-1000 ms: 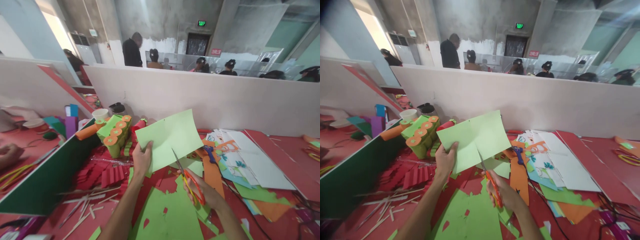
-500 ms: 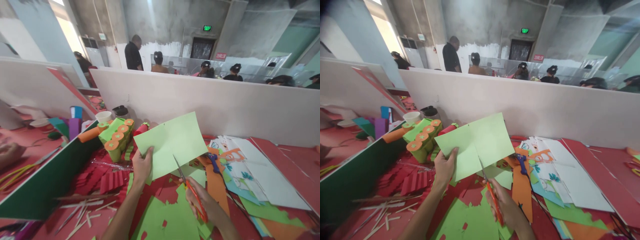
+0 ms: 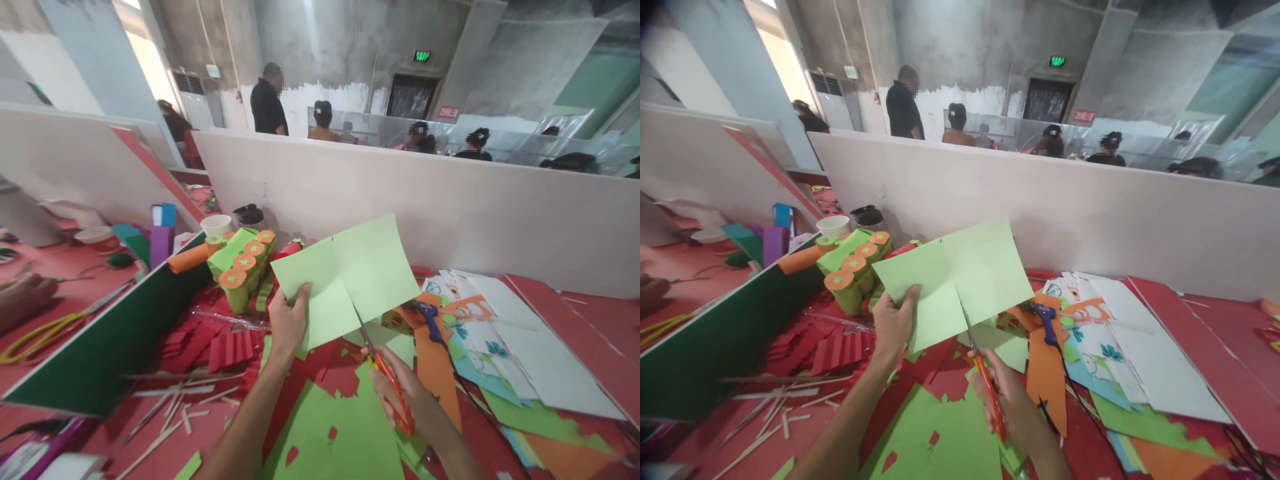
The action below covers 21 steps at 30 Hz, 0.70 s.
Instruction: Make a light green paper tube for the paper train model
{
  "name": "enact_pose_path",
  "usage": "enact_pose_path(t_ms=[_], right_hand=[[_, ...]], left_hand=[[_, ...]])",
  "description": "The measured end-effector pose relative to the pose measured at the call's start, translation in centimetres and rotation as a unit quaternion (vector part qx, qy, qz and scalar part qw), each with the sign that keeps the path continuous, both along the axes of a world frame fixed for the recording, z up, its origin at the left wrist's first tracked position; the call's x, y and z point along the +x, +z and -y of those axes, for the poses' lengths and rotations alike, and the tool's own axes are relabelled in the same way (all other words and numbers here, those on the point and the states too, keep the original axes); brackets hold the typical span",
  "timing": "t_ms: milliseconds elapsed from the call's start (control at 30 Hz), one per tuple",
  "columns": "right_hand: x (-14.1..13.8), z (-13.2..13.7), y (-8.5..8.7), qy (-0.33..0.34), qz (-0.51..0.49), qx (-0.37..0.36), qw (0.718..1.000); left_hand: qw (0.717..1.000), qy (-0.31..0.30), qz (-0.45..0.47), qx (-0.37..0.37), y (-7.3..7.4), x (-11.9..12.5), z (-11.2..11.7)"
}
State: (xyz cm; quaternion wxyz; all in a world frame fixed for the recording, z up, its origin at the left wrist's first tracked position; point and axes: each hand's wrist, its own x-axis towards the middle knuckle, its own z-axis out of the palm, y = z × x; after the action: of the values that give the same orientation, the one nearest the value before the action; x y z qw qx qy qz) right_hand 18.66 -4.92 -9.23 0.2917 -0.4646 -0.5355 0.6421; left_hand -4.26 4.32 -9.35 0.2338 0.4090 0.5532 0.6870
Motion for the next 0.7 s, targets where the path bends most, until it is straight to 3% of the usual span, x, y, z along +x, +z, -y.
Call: enact_pose_path(t_ms=[367, 533, 700], right_hand=[[0.1, 0.2, -1.7, 0.032, 0.016, 0.027, 0.999], [0.4, 0.7, -1.1, 0.064, -0.009, 0.066, 0.996], [0.2, 1.0, -0.5, 0.059, -0.012, 0.046, 0.997]], left_hand=[[1.0, -0.026, -0.008, -0.011, 0.1, -0.3, 1.2], [0.999, -0.031, -0.025, -0.012, -0.4, -0.5, 1.6], [0.998, -0.001, -0.042, 0.037, -0.6, -0.1, 1.5]])
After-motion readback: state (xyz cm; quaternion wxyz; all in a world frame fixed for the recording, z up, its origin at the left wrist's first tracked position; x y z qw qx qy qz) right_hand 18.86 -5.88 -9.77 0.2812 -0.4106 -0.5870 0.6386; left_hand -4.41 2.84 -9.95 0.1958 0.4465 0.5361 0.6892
